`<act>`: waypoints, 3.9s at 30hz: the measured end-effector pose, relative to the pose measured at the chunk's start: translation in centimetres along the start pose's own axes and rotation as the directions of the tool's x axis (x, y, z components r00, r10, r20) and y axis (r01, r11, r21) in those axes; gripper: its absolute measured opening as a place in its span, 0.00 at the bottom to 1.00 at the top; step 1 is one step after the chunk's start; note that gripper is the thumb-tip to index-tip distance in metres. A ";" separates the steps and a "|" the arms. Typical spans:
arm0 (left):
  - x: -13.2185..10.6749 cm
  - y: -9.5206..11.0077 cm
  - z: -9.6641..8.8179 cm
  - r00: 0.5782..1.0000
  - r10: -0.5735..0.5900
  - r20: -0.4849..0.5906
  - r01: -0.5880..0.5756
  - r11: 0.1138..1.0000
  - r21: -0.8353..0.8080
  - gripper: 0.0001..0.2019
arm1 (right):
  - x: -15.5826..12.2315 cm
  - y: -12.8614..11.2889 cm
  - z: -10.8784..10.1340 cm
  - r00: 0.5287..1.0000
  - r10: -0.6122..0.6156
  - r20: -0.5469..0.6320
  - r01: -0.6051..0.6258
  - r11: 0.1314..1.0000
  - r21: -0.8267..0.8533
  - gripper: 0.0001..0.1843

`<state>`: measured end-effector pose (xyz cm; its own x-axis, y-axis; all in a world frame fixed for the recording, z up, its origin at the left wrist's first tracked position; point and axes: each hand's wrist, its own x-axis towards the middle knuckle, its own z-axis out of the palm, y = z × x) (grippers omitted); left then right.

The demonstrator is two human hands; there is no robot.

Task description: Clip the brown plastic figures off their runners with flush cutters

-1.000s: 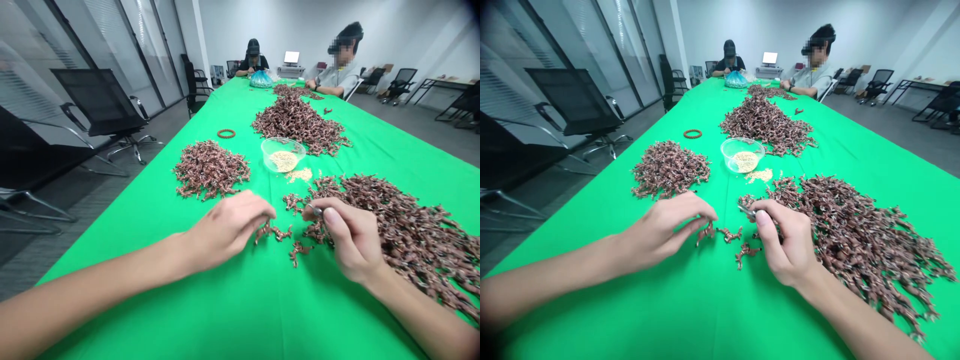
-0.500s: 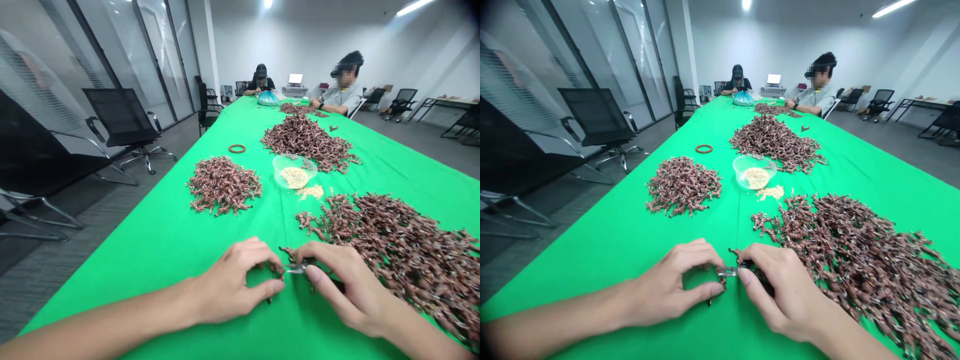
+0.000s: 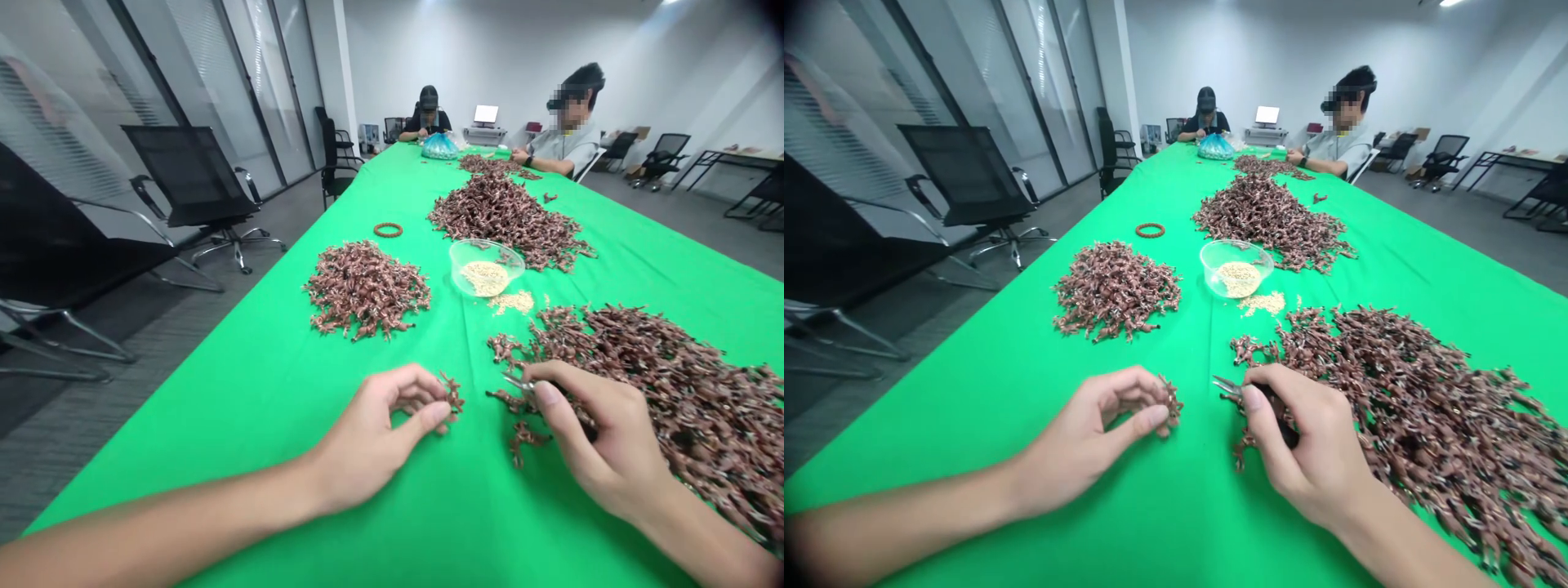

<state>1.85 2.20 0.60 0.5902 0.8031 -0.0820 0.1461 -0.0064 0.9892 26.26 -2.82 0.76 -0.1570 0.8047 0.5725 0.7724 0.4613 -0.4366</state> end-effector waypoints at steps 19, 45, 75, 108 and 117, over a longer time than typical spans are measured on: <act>-0.1 0.1 0.4 0.960 -0.125 0.251 0.254 0.767 -0.590 0.17 | -0.9 -1.6 1.1 0.977 -0.214 -0.005 0.212 0.973 -0.095 0.04; -1.1 0.0 0.6 0.971 -0.055 0.235 0.113 0.964 -0.242 0.11 | -1.1 -1.5 0.0 0.833 -0.554 -0.002 0.500 0.754 -0.426 0.15; -1.0 0.1 0.8 0.973 -0.080 0.218 0.126 0.970 -0.206 0.11 | -1.9 -1.8 0.5 0.893 -0.450 0.029 0.424 0.816 -0.392 0.12; -0.5 0.2 1.3 0.982 -0.152 0.110 0.185 0.878 -0.442 0.14 | -1.3 -1.2 1.0 0.973 -0.230 0.024 0.230 0.957 -0.175 0.05; -0.4 0.1 1.3 0.971 -0.191 0.143 0.237 0.847 -0.476 0.14 | -1.4 -1.4 1.0 0.937 -0.350 0.023 0.333 0.866 -0.374 0.11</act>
<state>2.62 1.09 0.57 0.6590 0.6958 -0.2857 -0.1143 0.4681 0.8763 24.73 -4.23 -0.15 -0.4315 0.6010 0.6728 0.8468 0.5270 0.0724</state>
